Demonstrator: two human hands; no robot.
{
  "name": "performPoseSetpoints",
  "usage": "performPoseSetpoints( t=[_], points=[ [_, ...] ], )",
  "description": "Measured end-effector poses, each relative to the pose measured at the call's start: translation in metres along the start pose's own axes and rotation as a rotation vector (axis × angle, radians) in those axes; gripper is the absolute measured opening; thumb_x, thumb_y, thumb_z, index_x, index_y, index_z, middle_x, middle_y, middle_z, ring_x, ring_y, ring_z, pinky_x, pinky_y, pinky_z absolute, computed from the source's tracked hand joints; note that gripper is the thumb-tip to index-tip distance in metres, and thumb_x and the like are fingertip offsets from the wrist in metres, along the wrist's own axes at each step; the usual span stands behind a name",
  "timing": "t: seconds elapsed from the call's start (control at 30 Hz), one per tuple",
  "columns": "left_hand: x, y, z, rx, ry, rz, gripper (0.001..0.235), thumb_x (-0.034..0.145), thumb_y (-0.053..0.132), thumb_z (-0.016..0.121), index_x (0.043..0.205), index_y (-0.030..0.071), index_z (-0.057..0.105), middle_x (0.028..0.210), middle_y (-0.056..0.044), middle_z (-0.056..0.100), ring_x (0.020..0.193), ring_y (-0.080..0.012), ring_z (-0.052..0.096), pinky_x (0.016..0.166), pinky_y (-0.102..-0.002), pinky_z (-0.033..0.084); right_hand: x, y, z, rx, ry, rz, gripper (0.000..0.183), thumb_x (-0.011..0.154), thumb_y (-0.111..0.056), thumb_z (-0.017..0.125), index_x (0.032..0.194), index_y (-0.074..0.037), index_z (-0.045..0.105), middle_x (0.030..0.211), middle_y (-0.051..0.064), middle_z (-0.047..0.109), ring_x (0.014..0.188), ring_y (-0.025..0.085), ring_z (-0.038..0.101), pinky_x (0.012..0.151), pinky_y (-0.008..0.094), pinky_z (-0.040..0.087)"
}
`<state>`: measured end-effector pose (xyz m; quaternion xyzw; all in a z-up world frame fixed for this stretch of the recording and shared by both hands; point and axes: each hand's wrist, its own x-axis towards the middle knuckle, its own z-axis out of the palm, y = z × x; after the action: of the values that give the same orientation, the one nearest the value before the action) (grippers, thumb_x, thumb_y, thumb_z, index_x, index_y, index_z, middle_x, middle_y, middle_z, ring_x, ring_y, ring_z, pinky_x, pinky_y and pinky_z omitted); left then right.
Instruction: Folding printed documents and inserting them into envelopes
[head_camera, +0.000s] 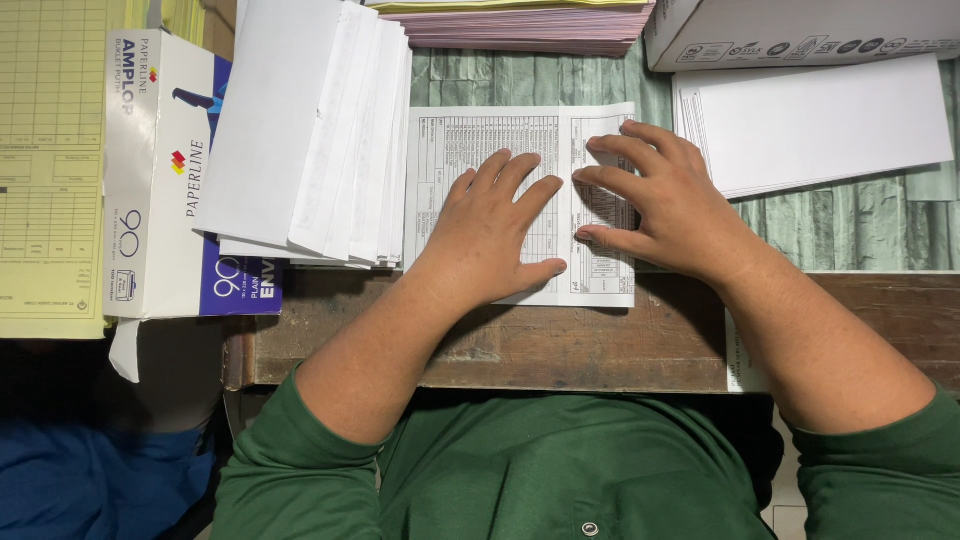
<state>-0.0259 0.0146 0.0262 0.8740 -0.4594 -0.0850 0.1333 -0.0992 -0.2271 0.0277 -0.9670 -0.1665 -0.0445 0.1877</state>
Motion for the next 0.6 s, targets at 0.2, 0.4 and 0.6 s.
performPoseSetpoints(
  t=[0.2, 0.4, 0.6],
  points=[
    [-0.0002, 0.0, 0.0001, -0.004, 0.013, 0.002, 0.089, 0.077, 0.066, 0.077, 0.146, 0.018, 0.047, 0.155, -0.013, 0.041, 0.145, -0.0408, 0.033, 0.11, -0.059, 0.033, 0.0004, -0.0004, -0.0005, -0.002, -0.008, 0.004, 0.06, 0.087, -0.056, 0.073, 0.135, -0.02, 0.066, 0.15, 0.01, 0.055, 0.144, 0.04, 0.04, 0.103, 0.065, 0.04],
    [-0.0002, 0.0004, -0.0003, -0.005, 0.008, 0.0, 0.089, 0.077, 0.066, 0.076, 0.147, 0.019, 0.046, 0.155, -0.013, 0.041, 0.145, -0.0412, 0.033, 0.11, -0.059, 0.033, -0.0004, 0.0007, 0.0007, -0.008, 0.003, -0.004, 0.061, 0.087, -0.057, 0.072, 0.136, -0.021, 0.065, 0.15, 0.009, 0.055, 0.144, 0.04, 0.04, 0.102, 0.065, 0.04],
    [-0.0003, -0.0013, 0.0033, 0.003, 0.025, 0.011, 0.09, 0.077, 0.066, 0.076, 0.147, 0.018, 0.047, 0.155, -0.013, 0.041, 0.145, -0.0409, 0.033, 0.112, -0.057, 0.032, -0.0011, 0.002, 0.0031, -0.015, 0.034, -0.016, 0.06, 0.087, -0.055, 0.074, 0.134, -0.02, 0.067, 0.148, 0.009, 0.057, 0.143, 0.04, 0.042, 0.1, 0.065, 0.042]
  ],
)
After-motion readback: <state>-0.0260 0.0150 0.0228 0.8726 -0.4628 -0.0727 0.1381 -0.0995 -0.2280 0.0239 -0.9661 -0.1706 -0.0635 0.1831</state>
